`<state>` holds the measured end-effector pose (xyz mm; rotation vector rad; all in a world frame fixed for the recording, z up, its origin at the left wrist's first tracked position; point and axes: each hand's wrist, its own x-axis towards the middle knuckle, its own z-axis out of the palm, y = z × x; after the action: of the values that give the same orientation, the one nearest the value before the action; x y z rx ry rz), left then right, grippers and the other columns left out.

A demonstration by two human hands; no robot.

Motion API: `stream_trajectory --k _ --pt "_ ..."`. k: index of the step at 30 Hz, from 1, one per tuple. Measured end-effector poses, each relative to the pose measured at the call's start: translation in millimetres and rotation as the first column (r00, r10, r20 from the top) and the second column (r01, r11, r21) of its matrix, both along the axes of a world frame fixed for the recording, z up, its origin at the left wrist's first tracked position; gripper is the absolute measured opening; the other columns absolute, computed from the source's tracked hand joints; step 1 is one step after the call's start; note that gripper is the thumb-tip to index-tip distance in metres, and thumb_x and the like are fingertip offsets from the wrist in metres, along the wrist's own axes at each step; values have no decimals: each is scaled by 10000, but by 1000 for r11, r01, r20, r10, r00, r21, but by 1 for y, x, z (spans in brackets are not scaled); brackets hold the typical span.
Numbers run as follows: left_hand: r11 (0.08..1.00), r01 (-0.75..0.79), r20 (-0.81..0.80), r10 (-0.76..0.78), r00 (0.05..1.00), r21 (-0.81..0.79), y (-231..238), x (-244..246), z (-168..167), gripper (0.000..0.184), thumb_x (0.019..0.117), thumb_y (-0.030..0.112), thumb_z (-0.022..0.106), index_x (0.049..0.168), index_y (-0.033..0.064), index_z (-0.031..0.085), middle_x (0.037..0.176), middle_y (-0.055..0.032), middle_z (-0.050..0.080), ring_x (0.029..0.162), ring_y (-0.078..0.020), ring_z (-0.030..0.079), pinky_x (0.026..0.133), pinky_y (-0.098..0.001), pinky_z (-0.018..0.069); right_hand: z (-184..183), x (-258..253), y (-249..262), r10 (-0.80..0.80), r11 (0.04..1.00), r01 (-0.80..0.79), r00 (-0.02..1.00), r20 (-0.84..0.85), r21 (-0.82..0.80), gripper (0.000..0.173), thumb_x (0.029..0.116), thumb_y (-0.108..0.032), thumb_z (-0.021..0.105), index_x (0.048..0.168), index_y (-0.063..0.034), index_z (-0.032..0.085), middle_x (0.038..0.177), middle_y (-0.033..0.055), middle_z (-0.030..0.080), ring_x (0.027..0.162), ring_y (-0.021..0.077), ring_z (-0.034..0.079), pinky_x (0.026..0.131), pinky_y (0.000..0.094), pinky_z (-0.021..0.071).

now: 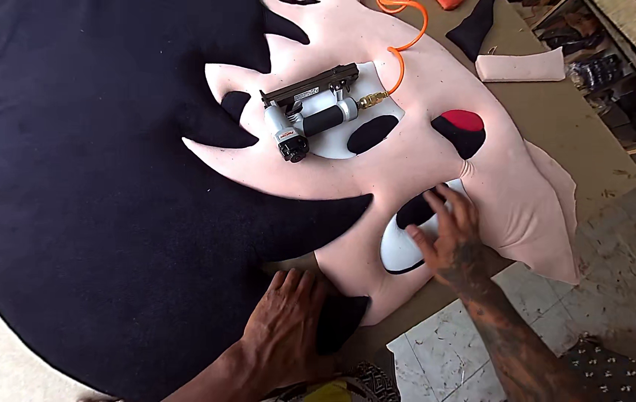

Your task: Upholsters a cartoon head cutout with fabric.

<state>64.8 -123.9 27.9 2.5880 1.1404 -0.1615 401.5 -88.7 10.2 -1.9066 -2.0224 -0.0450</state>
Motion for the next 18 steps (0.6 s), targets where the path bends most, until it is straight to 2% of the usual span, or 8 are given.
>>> stream_trajectory --k 3,5,8,10,12,15,18 --pt "999 39 -44 -40 998 -17 8 8 2 1019 674 993 408 1030 76 673 946 -112 699 893 -307 700 775 -475 572 -22 -24 -14 131 991 -131 991 -34 7 700 954 -681 480 1415 -174 623 1561 103 484 1507 318 350 1231 558 292" --pt "994 44 -121 -56 991 -101 12 15 7 1023 726 990 331 1016 69 668 870 -109 698 820 -297 710 720 -473 570 -26 -25 -16 132 991 -132 990 -42 6 712 956 -691 450 1418 -179 623 1573 102 472 1519 319 329 1241 554 272" --pt "948 11 -269 -102 958 -320 27 31 15 1034 779 978 229 1006 70 669 903 -145 705 852 -334 715 711 -526 561 -27 -26 -14 112 993 -111 993 -37 26 740 950 -731 389 1408 -204 636 1576 93 474 1520 318 328 1240 562 260" --pt "928 -18 -327 -113 938 -372 30 40 16 1035 794 971 187 948 70 672 896 -156 706 865 -342 717 716 -536 555 -28 -27 -15 110 993 -108 992 -57 41 736 943 -737 381 1386 -218 656 1562 86 494 1511 315 346 1237 567 259" --pt "947 -21 -317 -86 945 -320 28 41 11 1023 801 967 169 872 78 670 828 -143 702 812 -329 722 680 -523 556 -27 -27 -13 105 994 -103 993 -60 37 742 932 -753 380 1382 -233 659 1561 79 495 1511 313 344 1236 572 251" --pt "987 -1 -227 -35 973 -161 20 38 -1 971 809 958 202 726 98 646 672 -102 663 678 -288 710 579 -478 541 -28 -28 -14 96 995 -94 993 -65 28 738 922 -755 400 1387 -241 655 1564 71 494 1518 315 334 1237 577 247" --pt "998 -5 -183 -7 983 -63 16 38 -6 939 811 953 229 653 113 618 605 -81 631 609 -259 691 527 -452 526 -29 -29 -13 88 996 -87 993 -72 26 735 921 -752 396 1391 -248 651 1568 68 490 1519 312 332 1235 580 244"
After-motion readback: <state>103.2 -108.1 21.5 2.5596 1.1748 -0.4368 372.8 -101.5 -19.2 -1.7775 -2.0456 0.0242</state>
